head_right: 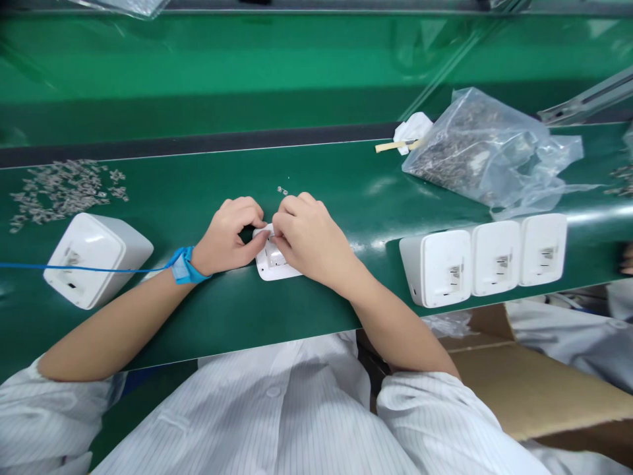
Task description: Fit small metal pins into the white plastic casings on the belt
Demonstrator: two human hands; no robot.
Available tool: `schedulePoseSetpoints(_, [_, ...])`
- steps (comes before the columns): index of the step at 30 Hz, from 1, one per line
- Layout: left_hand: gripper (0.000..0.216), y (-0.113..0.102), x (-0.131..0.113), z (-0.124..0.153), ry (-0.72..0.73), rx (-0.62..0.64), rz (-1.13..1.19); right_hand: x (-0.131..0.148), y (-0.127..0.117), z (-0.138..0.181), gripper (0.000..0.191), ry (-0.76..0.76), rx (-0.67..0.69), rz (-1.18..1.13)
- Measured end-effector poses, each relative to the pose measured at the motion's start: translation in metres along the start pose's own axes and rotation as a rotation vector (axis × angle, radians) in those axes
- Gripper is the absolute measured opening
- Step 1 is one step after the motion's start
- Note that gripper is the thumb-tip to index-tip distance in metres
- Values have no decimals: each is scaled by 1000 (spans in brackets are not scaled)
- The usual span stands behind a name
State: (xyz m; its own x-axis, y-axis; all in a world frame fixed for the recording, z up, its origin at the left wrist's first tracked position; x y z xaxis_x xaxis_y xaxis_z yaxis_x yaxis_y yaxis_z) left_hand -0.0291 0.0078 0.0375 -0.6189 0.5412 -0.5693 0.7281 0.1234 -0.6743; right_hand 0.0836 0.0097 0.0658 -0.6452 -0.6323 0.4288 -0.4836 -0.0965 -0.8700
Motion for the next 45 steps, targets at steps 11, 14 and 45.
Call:
schedulePoseSetpoints(11, [18,3,0,-1,-79,95,2,-7,-4,-5,18,-36,-3,6])
schedulePoseSetpoints(14, [17,4,1,-1,-92,111,-10,-1,-14,11,6,-184,-42,-80])
schedulePoseSetpoints(45, [15,-3,-17,9,-15,-136,-279,-10,-35,34,22,-90,-487,-379])
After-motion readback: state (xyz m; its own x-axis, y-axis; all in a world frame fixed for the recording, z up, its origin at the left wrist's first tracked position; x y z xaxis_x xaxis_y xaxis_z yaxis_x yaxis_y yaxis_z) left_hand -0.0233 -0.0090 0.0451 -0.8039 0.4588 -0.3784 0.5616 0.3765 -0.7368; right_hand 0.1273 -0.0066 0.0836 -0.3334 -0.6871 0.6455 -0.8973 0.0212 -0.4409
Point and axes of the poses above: each hand's wrist, its own z-axis away from the middle knuckle, its own y-axis out of the palm, x = y × z, the point moved 8 cm from there along -z, towards the middle knuckle, and after that the axes turned 9 degrees about -x, right-handed, at the moved point
